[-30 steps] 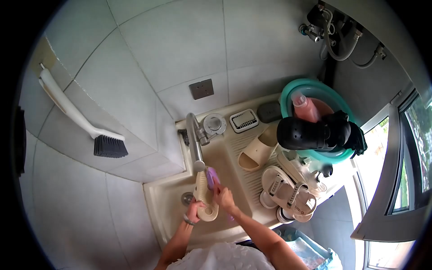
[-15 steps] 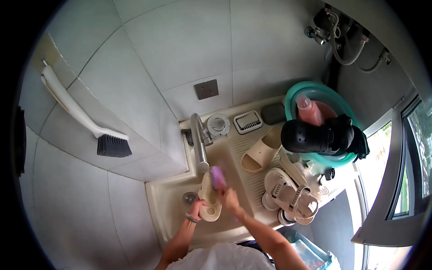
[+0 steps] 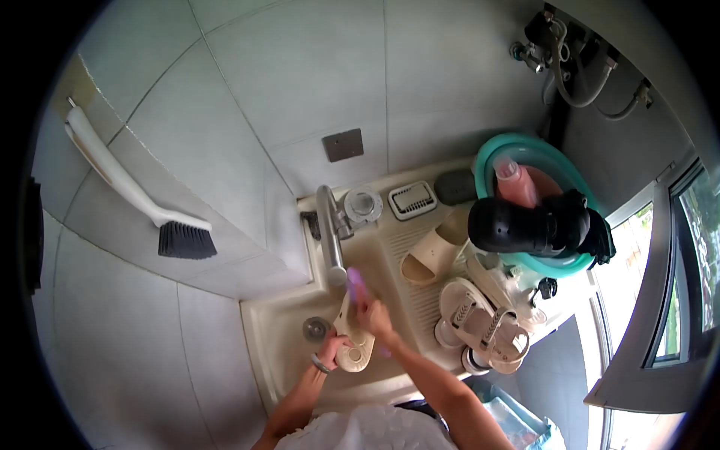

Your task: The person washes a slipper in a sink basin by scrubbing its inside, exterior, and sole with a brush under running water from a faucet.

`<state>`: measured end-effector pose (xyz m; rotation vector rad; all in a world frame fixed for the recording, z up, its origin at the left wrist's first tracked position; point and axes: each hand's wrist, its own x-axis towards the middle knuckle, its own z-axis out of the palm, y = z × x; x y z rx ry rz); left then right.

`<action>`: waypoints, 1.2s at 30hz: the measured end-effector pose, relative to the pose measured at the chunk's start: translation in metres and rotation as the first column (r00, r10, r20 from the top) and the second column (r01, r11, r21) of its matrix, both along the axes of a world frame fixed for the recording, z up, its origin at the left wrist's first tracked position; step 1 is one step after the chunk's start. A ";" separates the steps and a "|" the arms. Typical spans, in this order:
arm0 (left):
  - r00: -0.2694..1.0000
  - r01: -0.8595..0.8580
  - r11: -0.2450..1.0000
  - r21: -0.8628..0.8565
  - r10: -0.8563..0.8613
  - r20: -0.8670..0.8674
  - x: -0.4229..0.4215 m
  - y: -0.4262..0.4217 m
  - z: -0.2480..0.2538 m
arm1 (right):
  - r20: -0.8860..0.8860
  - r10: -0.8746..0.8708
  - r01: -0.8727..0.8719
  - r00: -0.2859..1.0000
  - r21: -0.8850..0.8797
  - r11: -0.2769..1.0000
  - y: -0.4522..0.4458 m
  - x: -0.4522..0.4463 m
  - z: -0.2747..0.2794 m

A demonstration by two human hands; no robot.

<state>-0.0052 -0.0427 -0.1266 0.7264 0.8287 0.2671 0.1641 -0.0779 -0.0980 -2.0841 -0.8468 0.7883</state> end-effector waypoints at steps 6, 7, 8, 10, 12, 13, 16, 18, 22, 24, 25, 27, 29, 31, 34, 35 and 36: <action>0.994 -0.097 0.994 -0.049 0.100 0.043 0.003 0.018 0.012 | -0.011 -0.006 0.008 1.000 0.190 0.982 -0.034 -0.019 0.032; 0.978 -0.192 0.975 -0.114 0.200 0.063 0.001 0.019 0.005 | 0.084 0.005 -0.027 0.996 0.256 0.966 -0.046 -0.043 0.045; 0.975 -0.175 0.983 -0.059 0.182 0.128 0.001 0.016 0.009 | 0.040 0.001 -0.009 0.999 0.210 0.978 -0.044 -0.039 0.045; 0.981 -0.147 0.988 -0.053 0.153 0.122 0.008 0.007 0.034 | -0.007 -0.009 0.010 1.000 0.153 0.988 -0.036 -0.013 0.027; 0.984 -0.145 0.989 -0.033 0.147 0.095 0.009 -0.006 0.053 | -0.013 -0.024 0.025 1.000 0.119 0.993 -0.034 0.000 0.016; 0.984 -0.146 0.989 -0.028 0.148 0.098 0.004 -0.002 0.043 | -0.007 -0.027 0.027 1.000 0.114 0.993 -0.034 -0.002 0.038; 0.972 -0.203 0.977 -0.062 0.209 0.106 -0.003 0.018 0.002 | 0.052 0.018 -0.028 0.998 0.215 0.976 -0.057 -0.034 0.045; 0.968 -0.197 0.979 -0.050 0.203 0.147 -0.002 0.005 0.025 | 0.036 -0.034 0.025 0.999 0.218 0.976 -0.050 -0.029 0.043; 0.985 -0.130 0.991 -0.018 0.131 0.113 -0.005 -0.008 0.031 | -0.156 -0.070 0.080 0.985 0.063 0.995 -0.026 0.011 0.026; 0.978 -0.156 0.987 -0.039 0.160 0.137 -0.008 0.005 0.033 | -0.097 -0.041 0.052 0.994 0.113 0.992 -0.036 -0.003 0.037; 0.976 -0.161 0.986 -0.036 0.164 0.141 -0.008 0.007 0.030 | 0.033 -0.041 0.032 0.999 0.232 0.972 -0.039 -0.012 0.038; 0.977 -0.185 0.980 0.067 0.176 0.123 -0.004 0.006 0.039 | 0.319 -0.106 -0.042 0.942 0.425 0.904 -0.045 -0.031 0.040; 0.966 -0.228 0.973 0.030 0.223 0.131 0.004 -0.008 0.051 | -0.069 -0.082 0.084 0.994 0.023 0.996 -0.027 0.001 0.003; 0.992 -0.083 0.993 0.083 0.074 0.098 -0.002 -0.014 0.052 | -0.122 -0.081 0.091 0.989 0.072 0.993 -0.015 0.016 -0.011; 0.986 -0.141 0.987 0.072 0.134 0.094 -0.008 0.012 0.028 | -0.046 -0.006 0.013 0.999 0.161 0.987 -0.032 -0.007 0.020; 0.974 -0.215 0.976 0.025 0.213 0.079 -0.012 0.013 0.018 | 0.068 0.044 -0.059 0.997 0.252 0.966 -0.039 -0.031 0.028; 0.978 -0.180 0.982 0.059 0.172 0.116 -0.009 0.010 0.038 | 0.043 -0.004 -0.009 0.999 0.301 0.954 -0.035 -0.036 0.047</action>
